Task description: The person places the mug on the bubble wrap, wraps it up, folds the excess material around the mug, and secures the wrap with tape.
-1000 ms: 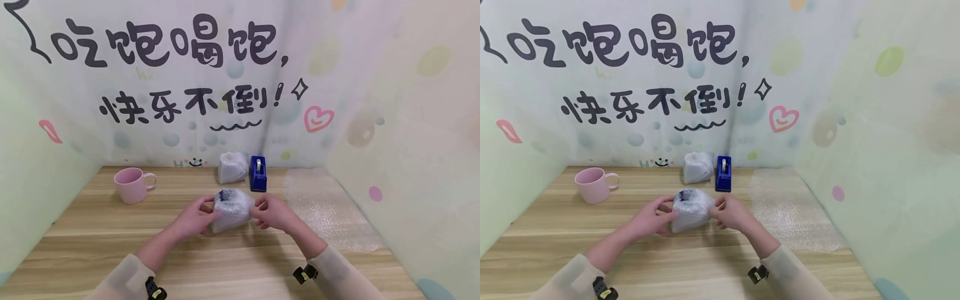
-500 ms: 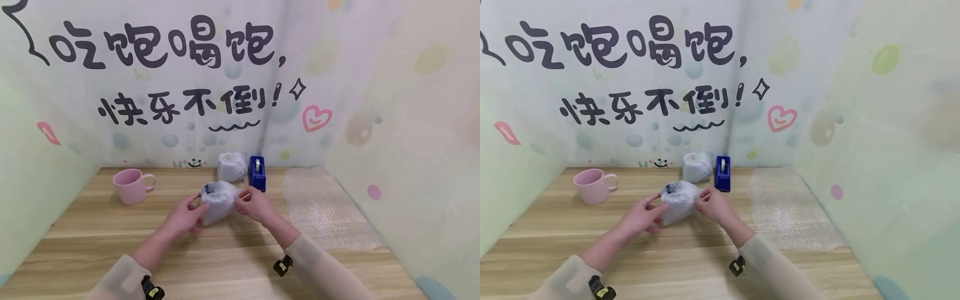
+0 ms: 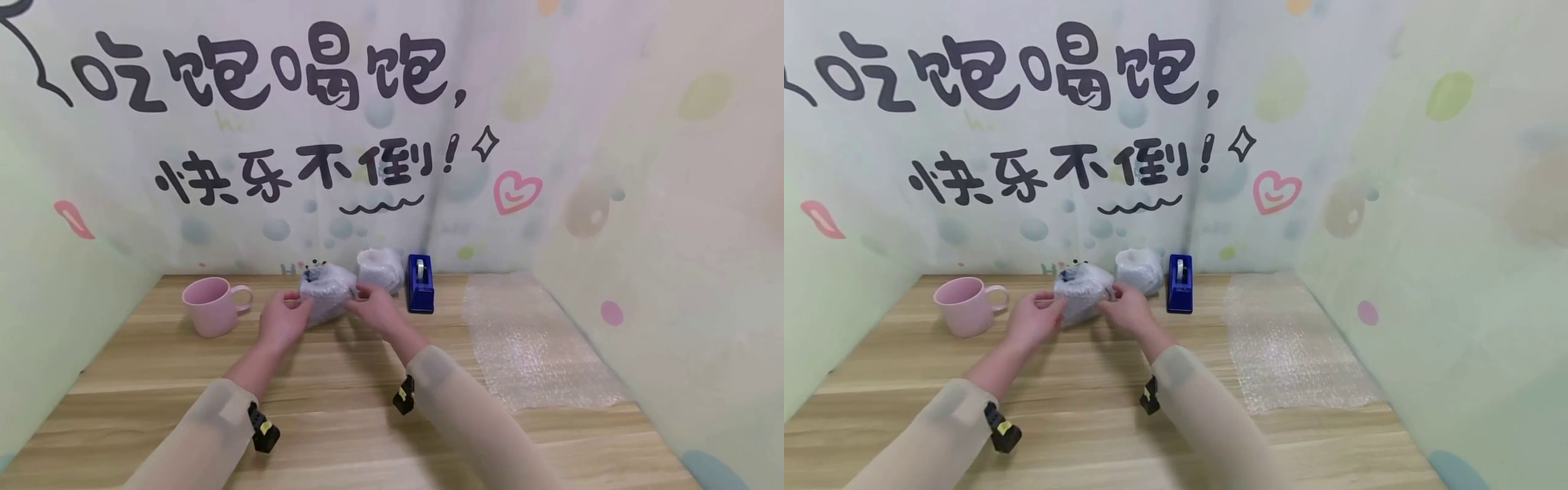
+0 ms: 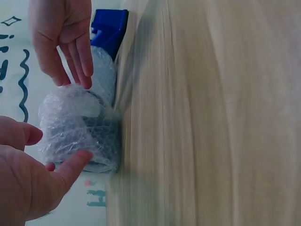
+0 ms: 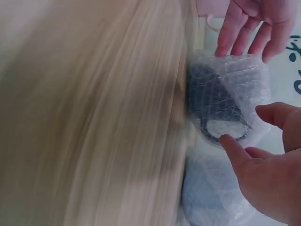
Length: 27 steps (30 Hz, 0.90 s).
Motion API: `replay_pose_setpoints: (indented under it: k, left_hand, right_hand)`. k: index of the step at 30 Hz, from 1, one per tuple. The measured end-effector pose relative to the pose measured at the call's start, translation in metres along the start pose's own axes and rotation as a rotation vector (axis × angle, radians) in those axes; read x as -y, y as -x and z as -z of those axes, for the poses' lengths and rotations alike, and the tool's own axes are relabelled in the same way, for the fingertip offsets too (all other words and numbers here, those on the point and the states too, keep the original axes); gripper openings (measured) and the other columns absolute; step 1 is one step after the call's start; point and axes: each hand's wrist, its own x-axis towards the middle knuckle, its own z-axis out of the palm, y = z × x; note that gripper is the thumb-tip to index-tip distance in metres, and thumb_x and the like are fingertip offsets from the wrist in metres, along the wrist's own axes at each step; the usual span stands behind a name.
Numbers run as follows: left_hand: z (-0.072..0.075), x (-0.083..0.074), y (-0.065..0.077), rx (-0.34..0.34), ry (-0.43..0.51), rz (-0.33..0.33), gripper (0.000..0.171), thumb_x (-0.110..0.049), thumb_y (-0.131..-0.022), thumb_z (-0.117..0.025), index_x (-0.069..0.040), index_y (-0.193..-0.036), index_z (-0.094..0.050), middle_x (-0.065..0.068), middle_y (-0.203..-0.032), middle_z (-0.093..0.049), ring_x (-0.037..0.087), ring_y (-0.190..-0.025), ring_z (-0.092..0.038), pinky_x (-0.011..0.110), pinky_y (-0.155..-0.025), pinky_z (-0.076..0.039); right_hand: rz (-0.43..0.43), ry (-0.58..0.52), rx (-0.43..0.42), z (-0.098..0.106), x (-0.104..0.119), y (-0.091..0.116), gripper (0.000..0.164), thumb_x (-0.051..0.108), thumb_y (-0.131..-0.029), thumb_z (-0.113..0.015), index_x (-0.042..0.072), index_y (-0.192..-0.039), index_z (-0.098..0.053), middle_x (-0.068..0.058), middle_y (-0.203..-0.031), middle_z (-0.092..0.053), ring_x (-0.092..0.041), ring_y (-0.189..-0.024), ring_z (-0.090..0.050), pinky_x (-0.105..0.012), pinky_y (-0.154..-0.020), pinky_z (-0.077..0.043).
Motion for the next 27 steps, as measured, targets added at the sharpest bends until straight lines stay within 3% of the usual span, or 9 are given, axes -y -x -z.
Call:
replay_pose_setpoints:
  k: [4,7,9,11,14,17,21,27]
  left_hand:
    - [-0.003,0.002,-0.017,0.002,-0.003,-0.036,0.059,-0.026,-0.107,-0.06,0.006,-0.155,-0.05,0.032,-0.149,-0.063,0.045,-0.138,-0.063,0.053,-0.118,-0.052]
    - [-0.003,0.004,-0.029,0.032,0.001,-0.064,0.064,-0.022,-0.107,-0.058,0.006,-0.163,-0.041,0.032,-0.158,-0.056,0.046,-0.15,-0.053,0.054,-0.128,-0.042]
    - [-0.004,0.005,-0.035,0.064,-0.006,-0.08,0.069,-0.021,-0.107,-0.056,0.007,-0.167,-0.033,0.033,-0.164,-0.049,0.047,-0.156,-0.046,0.055,-0.132,-0.036]
    - [-0.004,0.007,-0.041,0.1,-0.003,-0.089,0.074,-0.019,-0.108,-0.055,0.007,-0.17,-0.025,0.033,-0.169,-0.041,0.047,-0.16,-0.04,0.054,-0.134,-0.032]
    - [-0.005,0.008,-0.047,0.158,0.03,-0.099,0.08,-0.015,-0.107,-0.054,0.005,-0.173,-0.013,0.033,-0.175,-0.029,0.046,-0.164,-0.033,0.053,-0.136,-0.029]
    - [-0.007,0.009,-0.051,0.204,0.084,-0.109,0.083,-0.01,-0.108,-0.054,0.001,-0.174,-0.005,0.03,-0.179,-0.02,0.044,-0.166,-0.029,0.05,-0.136,-0.029]
    - [-0.007,0.009,-0.052,0.251,0.12,-0.122,0.085,-0.006,-0.109,-0.053,0.001,-0.174,0.002,0.03,-0.18,-0.014,0.046,-0.166,-0.027,0.05,-0.136,-0.029]
    - [-0.004,0.011,-0.051,0.272,0.092,-0.125,0.085,-0.009,-0.111,-0.053,0.002,-0.174,0.002,0.031,-0.18,-0.013,0.048,-0.165,-0.027,0.053,-0.135,-0.03]
  right_hand:
    - [0.019,-0.01,-0.013,-0.01,0.001,-0.012,0.073,0.016,-0.099,-0.077,0.005,-0.164,-0.047,-0.021,-0.167,-0.052,-0.039,-0.146,-0.06,-0.049,-0.121,-0.052]
    - [0.01,-0.016,0.007,-0.014,0.002,-0.018,0.081,0.014,-0.098,-0.079,0.009,-0.169,-0.04,-0.021,-0.171,-0.047,-0.036,-0.126,-0.072,-0.046,-0.112,-0.058]
    - [-0.01,-0.038,0.037,-0.017,0.002,-0.022,0.087,0.013,-0.098,-0.078,0.012,-0.173,-0.034,-0.022,-0.165,-0.053,-0.032,-0.106,-0.079,-0.042,-0.103,-0.062]
    - [-0.027,-0.054,0.068,-0.018,0.002,-0.025,0.091,0.012,-0.098,-0.078,0.015,-0.175,-0.028,-0.024,-0.16,-0.059,-0.026,-0.092,-0.079,-0.039,-0.097,-0.064]
    - [-0.039,-0.058,0.089,-0.02,0.002,-0.029,0.093,0.013,-0.1,-0.076,0.016,-0.176,-0.023,-0.024,-0.155,-0.063,-0.023,-0.087,-0.079,-0.037,-0.095,-0.064]
    - [-0.039,-0.052,0.093,-0.022,0.003,-0.033,0.095,0.014,-0.1,-0.075,0.015,-0.177,-0.019,-0.025,-0.167,-0.049,-0.027,-0.09,-0.08,-0.037,-0.094,-0.064]
    - [-0.044,-0.04,0.087,-0.023,0.003,-0.036,0.097,0.014,-0.1,-0.076,0.014,-0.177,-0.018,-0.027,-0.174,-0.037,-0.027,-0.088,-0.079,-0.036,-0.093,-0.063]
    - [-0.053,-0.025,0.078,-0.021,0.0,-0.033,0.094,0.016,-0.101,-0.076,0.016,-0.177,-0.021,-0.027,-0.17,-0.044,-0.022,-0.084,-0.076,-0.039,-0.099,-0.061]
